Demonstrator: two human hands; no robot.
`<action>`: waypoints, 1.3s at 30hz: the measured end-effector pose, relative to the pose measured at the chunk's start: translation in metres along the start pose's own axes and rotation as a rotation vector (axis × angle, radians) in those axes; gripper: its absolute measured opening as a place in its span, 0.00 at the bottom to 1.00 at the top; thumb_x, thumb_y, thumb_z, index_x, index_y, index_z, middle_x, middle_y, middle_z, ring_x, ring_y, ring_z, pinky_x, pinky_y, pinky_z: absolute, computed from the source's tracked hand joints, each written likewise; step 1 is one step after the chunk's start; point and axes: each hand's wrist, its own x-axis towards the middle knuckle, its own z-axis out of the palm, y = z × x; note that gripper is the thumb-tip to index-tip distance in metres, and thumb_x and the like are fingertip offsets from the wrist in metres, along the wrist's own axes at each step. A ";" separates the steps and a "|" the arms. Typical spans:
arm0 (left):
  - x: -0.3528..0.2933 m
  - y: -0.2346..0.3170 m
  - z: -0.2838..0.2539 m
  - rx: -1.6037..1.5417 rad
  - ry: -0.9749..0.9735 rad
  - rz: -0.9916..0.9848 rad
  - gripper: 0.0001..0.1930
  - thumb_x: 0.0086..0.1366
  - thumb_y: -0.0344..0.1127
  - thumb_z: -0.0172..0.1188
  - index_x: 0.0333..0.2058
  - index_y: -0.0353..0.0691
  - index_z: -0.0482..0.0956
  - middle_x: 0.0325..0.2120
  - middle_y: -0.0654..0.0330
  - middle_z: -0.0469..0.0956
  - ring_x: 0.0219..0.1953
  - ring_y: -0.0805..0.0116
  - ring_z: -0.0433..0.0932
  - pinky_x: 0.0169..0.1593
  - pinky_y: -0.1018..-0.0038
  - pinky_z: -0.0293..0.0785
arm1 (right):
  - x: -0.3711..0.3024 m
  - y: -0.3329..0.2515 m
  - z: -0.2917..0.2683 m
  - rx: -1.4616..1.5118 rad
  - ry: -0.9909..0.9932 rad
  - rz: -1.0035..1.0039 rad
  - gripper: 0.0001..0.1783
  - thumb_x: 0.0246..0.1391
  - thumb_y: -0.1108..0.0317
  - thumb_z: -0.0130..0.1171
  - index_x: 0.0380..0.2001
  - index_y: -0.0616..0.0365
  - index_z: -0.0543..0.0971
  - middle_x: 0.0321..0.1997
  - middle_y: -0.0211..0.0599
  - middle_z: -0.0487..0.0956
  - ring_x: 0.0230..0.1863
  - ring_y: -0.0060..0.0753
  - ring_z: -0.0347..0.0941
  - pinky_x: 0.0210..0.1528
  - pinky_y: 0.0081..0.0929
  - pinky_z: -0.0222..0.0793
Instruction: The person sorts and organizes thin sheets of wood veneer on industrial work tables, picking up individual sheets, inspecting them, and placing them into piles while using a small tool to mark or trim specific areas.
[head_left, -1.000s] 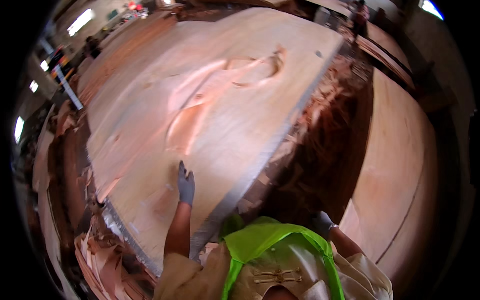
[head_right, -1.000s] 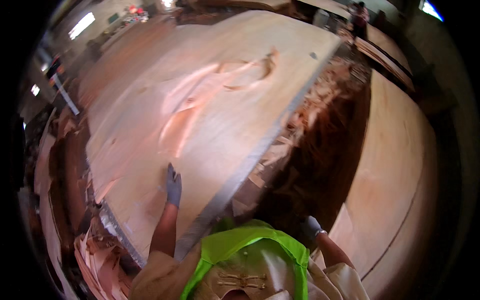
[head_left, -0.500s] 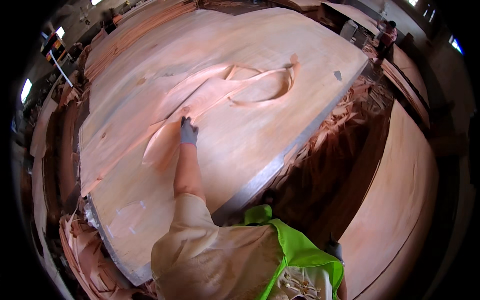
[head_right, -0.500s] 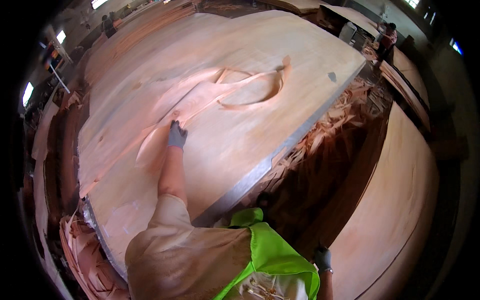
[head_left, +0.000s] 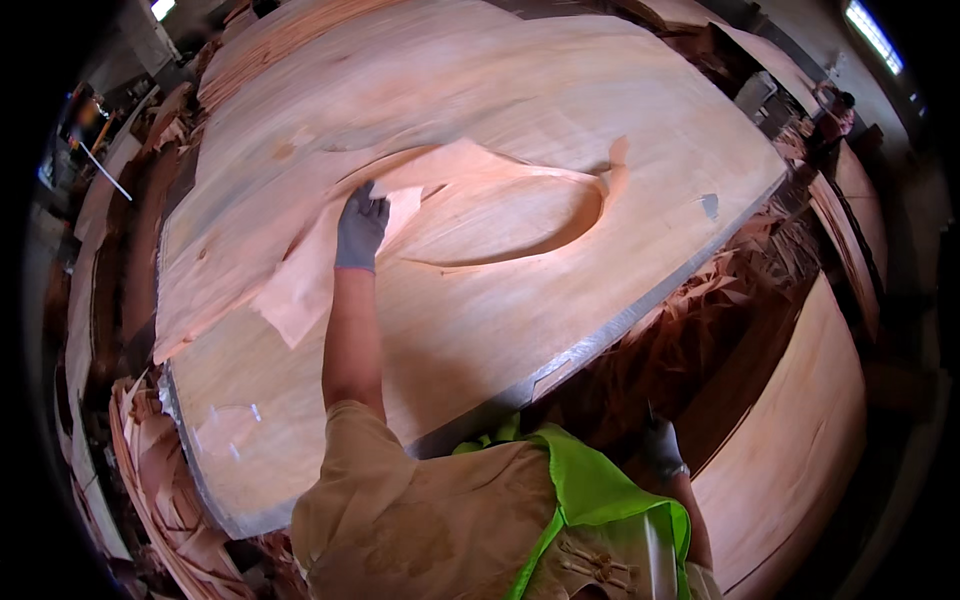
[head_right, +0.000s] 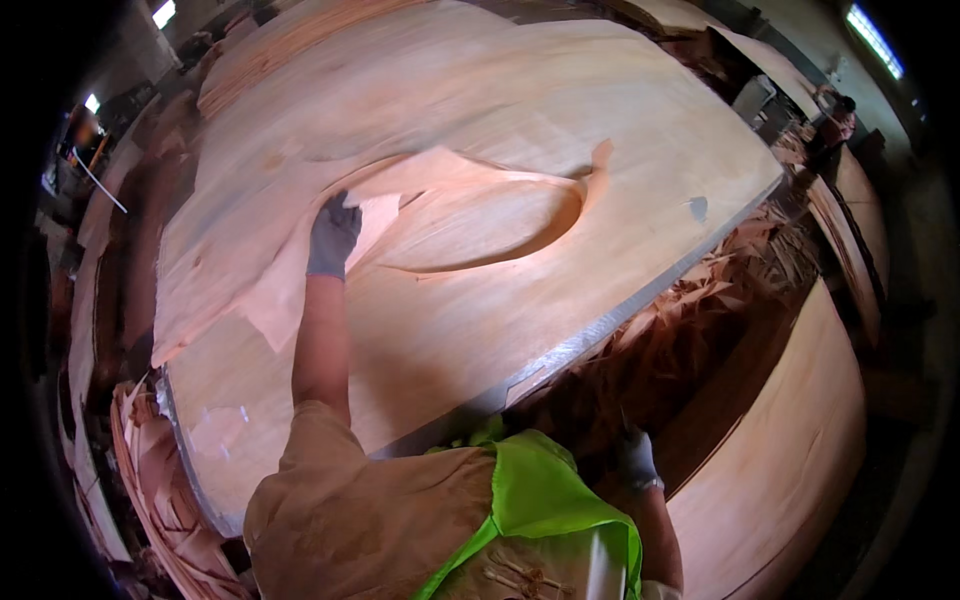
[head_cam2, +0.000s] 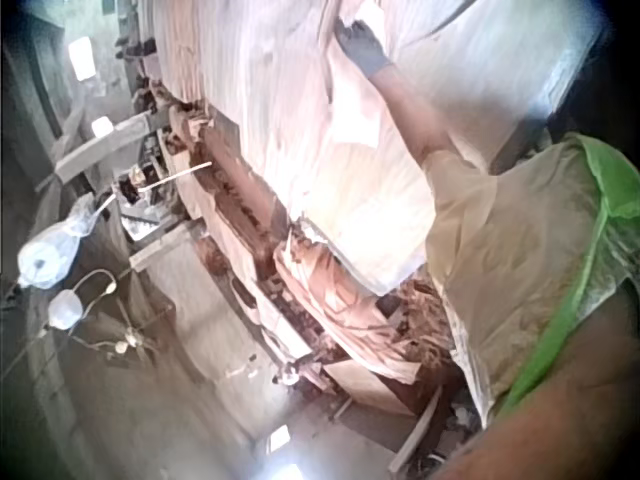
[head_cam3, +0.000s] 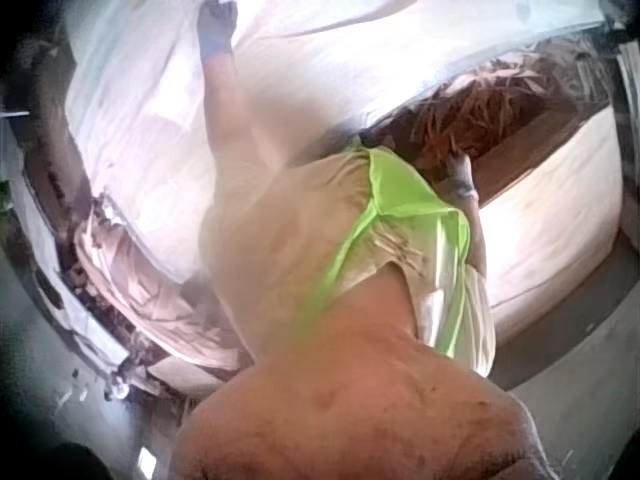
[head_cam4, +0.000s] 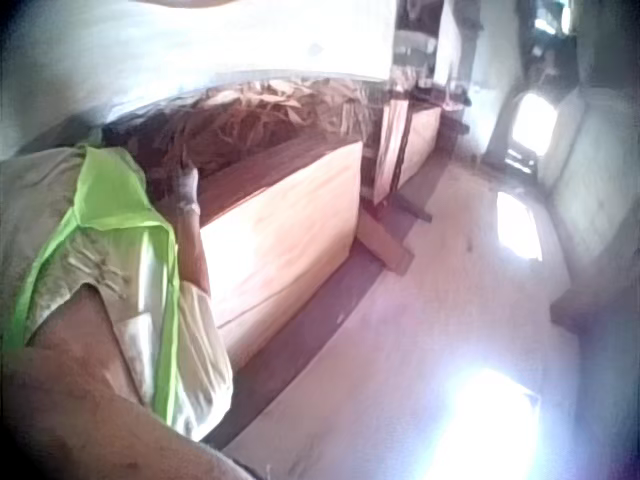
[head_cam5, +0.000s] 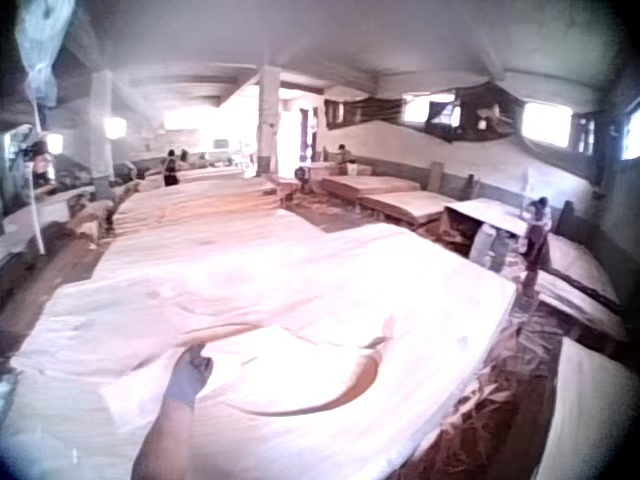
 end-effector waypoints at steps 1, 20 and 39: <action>-0.011 -0.006 0.032 -0.009 -0.037 -0.013 0.18 0.65 0.40 0.46 0.52 0.41 0.70 0.51 0.60 0.68 0.48 0.63 0.67 0.54 0.65 0.66 | 0.029 0.000 0.002 0.066 -0.031 -0.146 0.09 0.56 0.68 0.51 0.34 0.62 0.76 0.17 0.27 0.70 0.14 0.18 0.65 0.16 0.22 0.61; -0.179 -0.217 0.284 0.076 -0.390 0.021 0.26 0.65 0.36 0.47 0.60 0.34 0.58 0.57 0.58 0.62 0.53 0.64 0.68 0.61 0.60 0.59 | 0.356 -0.263 -0.042 1.103 -0.771 -0.026 0.33 0.45 0.30 0.53 0.34 0.51 0.70 0.24 0.29 0.73 0.10 0.19 0.54 0.14 0.18 0.52; -0.171 -0.428 0.328 1.081 -0.299 -0.068 0.21 0.59 0.32 0.60 0.51 0.34 0.71 0.42 0.56 0.77 0.41 0.70 0.76 0.48 0.74 0.71 | 0.432 -0.328 -0.416 0.353 0.121 -0.599 0.09 0.50 0.65 0.64 0.26 0.50 0.73 0.14 0.21 0.68 0.12 0.11 0.59 0.13 0.11 0.52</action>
